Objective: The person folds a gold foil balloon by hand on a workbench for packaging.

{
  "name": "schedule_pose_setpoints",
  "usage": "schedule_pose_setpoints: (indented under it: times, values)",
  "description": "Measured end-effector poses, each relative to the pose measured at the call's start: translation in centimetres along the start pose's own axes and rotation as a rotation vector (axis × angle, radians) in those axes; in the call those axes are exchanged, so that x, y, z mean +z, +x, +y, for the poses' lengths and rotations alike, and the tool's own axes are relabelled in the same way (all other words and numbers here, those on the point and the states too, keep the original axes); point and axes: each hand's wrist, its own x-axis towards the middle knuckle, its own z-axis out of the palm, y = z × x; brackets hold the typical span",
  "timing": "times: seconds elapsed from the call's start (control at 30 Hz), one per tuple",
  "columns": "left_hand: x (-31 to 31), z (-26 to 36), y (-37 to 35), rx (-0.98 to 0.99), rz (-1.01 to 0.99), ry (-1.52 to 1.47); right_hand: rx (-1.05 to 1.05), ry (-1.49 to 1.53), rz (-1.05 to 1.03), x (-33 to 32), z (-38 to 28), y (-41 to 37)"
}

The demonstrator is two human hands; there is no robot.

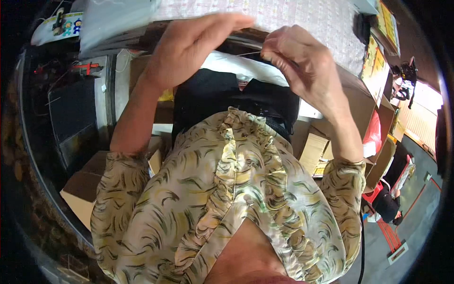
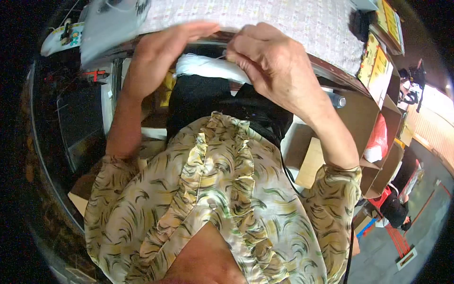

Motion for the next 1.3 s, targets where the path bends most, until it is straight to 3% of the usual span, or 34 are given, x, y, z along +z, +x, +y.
schedule_pose_setpoints:
  times: [0.07, 0.1, 0.13, 0.2, 0.27, 0.33, 0.37, 0.43, 0.57, 0.7, 0.8, 0.87, 0.93, 1.0, 1.1, 1.13, 1.2, 1.3]
  values:
    - [1.7, 1.3, 3.3, 0.011, 0.046, -0.719, -0.051, -0.046, 0.052, -1.8, -1.2, 1.3]
    - [1.5, 1.0, 4.6, -0.074, -0.274, -0.757, -0.093, -0.080, 0.101, -2.6, -1.7, 1.6]
    - [3.2, 1.3, 5.7, -0.083, -0.242, -0.855, -0.099, -0.102, 0.108, -3.5, -2.1, 1.6]
    - [3.8, 1.4, 6.6, 0.021, -0.461, -0.985, 0.115, -0.014, 0.130, -5.3, -2.5, 1.3]
    - [4.0, 1.8, 6.8, -0.077, -0.383, -0.892, 0.206, -0.028, 0.183, -6.1, -1.1, 0.1]
    - [3.9, 2.3, 6.9, -0.171, -0.298, -0.918, 0.430, 0.214, 0.162, -6.3, 0.4, -1.3]
    - [4.1, 2.6, 7.0, -0.167, -0.307, -0.918, 0.435, 0.210, 0.171, -6.0, 1.1, -2.0]
    - [4.3, 3.1, 7.5, -0.129, -0.267, -0.569, 0.499, 0.426, 0.149, -5.6, 2.8, -2.8]
    - [5.4, 2.1, 8.3, -0.056, -0.181, -0.461, 0.637, 0.567, -0.020, -6.3, 4.2, -3.2]
    - [5.6, 2.2, 9.4, -0.016, -0.169, -0.352, 0.317, 0.048, 0.097, -7.0, 3.2, -2.8]
    - [5.7, 2.7, 10.7, 0.022, -0.180, -0.348, 0.450, -0.047, -0.011, -7.1, 2.0, -2.0]
    - [5.7, 3.1, 11.3, 0.034, -0.196, -0.350, 0.421, -0.094, 0.007, -7.0, 2.2, -2.2]
    - [5.3, 3.3, 11.8, 0.054, -0.234, -0.253, 0.567, 0.105, -0.004, -7.2, 2.8, -2.1]
    - [5.3, 3.5, 11.8, 0.028, -0.226, -0.251, 0.501, 0.140, 0.013, -7.0, 4.3, -2.8]
    - [5.4, 3.3, 12.1, 0.059, -0.242, -0.273, 0.551, 0.562, -0.021, -7.6, 4.4, -3.0]
    - [5.3, 3.7, 12.0, 0.041, -0.263, -0.303, 0.552, 0.561, -0.024, -7.7, 4.5, -3.1]
    - [5.4, 3.5, 12.0, 0.024, -0.281, -0.335, 0.665, 0.845, 0.016, -7.9, 5.1, -3.5]
    - [6.6, 2.3, 11.9, 0.056, -0.294, -0.527, 0.617, 1.106, 0.119, -7.5, 6.2, -4.2]
